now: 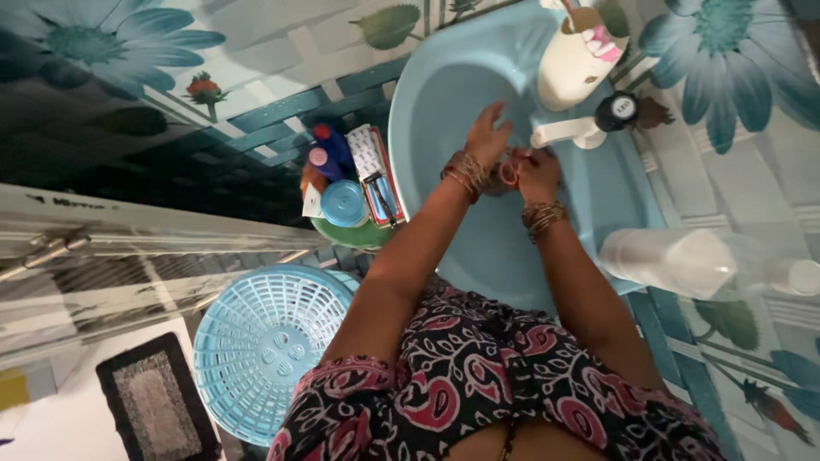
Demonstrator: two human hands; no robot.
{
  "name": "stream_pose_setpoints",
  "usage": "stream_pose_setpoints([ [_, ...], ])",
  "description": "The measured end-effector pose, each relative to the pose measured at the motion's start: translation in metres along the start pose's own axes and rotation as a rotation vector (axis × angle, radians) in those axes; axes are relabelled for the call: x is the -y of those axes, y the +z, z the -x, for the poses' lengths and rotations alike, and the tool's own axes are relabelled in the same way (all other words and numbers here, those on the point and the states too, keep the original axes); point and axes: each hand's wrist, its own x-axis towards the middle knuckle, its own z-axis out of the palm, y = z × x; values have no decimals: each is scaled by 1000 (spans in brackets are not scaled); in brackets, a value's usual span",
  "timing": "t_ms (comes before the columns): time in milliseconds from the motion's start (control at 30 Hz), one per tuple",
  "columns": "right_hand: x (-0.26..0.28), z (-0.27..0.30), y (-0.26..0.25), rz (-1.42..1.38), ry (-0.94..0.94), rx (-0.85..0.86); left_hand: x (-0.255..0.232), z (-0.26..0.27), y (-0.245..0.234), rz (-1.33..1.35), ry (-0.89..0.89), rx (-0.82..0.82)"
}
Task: The person organizes various hygiene items around a sink, including toothbrushes, toothpaste, and bottles.
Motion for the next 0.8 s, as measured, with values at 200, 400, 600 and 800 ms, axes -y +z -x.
stream_pose_setpoints([
  [200, 67, 27, 34, 204, 237, -56, 30, 20, 11, 348, -343, 249],
  [400, 113, 51, 59, 55, 163, -171, -18, 37, 25, 292, -268, 56],
  [600, 116, 61, 44, 193, 30, -246, -52, 41, 39, 645, -525, 158],
  [800, 109, 60, 28, 56, 121, -312, -23, 36, 50, 578, -300, 361],
])
